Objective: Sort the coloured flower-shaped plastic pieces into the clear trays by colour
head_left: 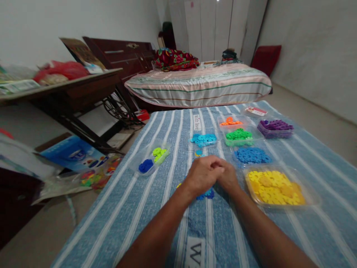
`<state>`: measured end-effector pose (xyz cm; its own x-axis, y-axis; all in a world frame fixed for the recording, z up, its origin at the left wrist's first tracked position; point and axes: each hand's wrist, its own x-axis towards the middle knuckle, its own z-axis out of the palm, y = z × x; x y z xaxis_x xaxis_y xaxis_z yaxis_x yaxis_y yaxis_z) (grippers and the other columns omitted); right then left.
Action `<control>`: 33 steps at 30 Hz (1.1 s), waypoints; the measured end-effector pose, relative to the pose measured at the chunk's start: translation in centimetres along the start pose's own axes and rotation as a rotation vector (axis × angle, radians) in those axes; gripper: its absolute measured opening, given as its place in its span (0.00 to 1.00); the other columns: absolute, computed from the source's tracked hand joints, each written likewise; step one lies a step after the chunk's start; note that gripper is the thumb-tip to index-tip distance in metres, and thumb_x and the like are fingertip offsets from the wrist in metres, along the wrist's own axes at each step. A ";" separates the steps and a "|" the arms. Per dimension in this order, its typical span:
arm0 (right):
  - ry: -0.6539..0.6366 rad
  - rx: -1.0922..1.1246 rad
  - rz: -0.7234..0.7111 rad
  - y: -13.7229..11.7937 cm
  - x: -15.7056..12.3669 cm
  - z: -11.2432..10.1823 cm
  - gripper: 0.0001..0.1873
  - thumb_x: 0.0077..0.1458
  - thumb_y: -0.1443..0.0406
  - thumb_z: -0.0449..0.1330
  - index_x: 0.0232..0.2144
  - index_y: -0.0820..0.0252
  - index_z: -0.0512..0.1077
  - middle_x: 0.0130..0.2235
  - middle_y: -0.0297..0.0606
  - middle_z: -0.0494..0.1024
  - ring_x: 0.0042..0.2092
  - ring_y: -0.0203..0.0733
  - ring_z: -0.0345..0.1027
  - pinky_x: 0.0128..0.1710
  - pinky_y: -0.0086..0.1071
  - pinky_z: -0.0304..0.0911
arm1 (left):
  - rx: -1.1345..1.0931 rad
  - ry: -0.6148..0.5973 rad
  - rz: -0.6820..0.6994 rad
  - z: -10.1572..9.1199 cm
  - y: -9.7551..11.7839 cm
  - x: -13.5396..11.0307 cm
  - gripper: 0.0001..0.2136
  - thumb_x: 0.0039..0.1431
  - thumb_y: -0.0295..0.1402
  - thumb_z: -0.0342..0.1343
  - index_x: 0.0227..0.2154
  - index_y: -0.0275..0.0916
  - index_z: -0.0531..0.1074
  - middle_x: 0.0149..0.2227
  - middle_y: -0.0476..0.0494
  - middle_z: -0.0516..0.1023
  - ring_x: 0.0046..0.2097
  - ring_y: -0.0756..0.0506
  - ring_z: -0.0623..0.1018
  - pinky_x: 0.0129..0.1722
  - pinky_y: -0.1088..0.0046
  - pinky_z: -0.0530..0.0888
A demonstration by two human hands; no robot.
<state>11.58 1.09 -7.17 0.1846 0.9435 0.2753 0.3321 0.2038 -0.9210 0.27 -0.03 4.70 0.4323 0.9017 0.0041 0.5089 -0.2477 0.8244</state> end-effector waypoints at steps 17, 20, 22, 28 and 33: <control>0.031 -0.066 -0.001 -0.4 0.1 -0.2 0.16 0.53 0.57 0.54 0.22 0.59 0.75 0.24 0.35 0.72 0.29 0.38 0.65 0.31 0.30 0.58 | 0.541 -0.099 -0.153 -1.3 -5.4 -3.7 0.08 0.48 0.33 0.61 0.33 0.41 0.71 0.34 0.48 0.74 0.38 0.46 0.74 0.37 0.71 0.67; 0.033 -0.074 0.002 -0.3 0.1 -0.1 0.17 0.53 0.57 0.54 0.22 0.59 0.75 0.24 0.34 0.72 0.28 0.38 0.65 0.31 0.30 0.58 | 0.445 -0.057 -0.191 -1.4 -5.6 -3.7 0.05 0.46 0.30 0.60 0.26 0.40 0.69 0.29 0.51 0.72 0.32 0.49 0.71 0.32 0.73 0.65; 0.032 -0.083 0.003 -0.3 0.2 -0.1 0.16 0.53 0.57 0.54 0.22 0.59 0.75 0.25 0.34 0.72 0.28 0.37 0.65 0.31 0.30 0.57 | 0.302 -0.046 -0.233 -1.8 -6.0 -3.8 0.07 0.45 0.31 0.60 0.22 0.39 0.66 0.24 0.52 0.69 0.28 0.51 0.68 0.28 0.74 0.63; 0.031 -0.110 -0.022 -0.2 0.3 -0.1 0.16 0.54 0.59 0.54 0.22 0.60 0.76 0.25 0.35 0.73 0.28 0.37 0.66 0.30 0.30 0.58 | -0.156 -0.022 -0.381 -3.3 -6.1 -3.3 0.11 0.44 0.35 0.62 0.19 0.38 0.64 0.17 0.55 0.65 0.21 0.54 0.64 0.22 0.77 0.59; 0.024 -0.177 -0.016 -0.2 -0.1 -0.3 0.11 0.53 0.64 0.58 0.22 0.61 0.76 0.24 0.31 0.75 0.27 0.33 0.66 0.26 0.25 0.61 | -0.358 0.064 -0.257 -0.8 -1.4 -1.4 0.11 0.43 0.35 0.63 0.19 0.37 0.67 0.18 0.54 0.68 0.23 0.54 0.67 0.25 0.77 0.64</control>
<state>11.80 0.85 -6.94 0.1990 0.9336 0.2980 0.4921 0.1678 -0.8542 -1.70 -0.66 3.97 0.2731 0.9408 -0.2007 0.2986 0.1154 0.9474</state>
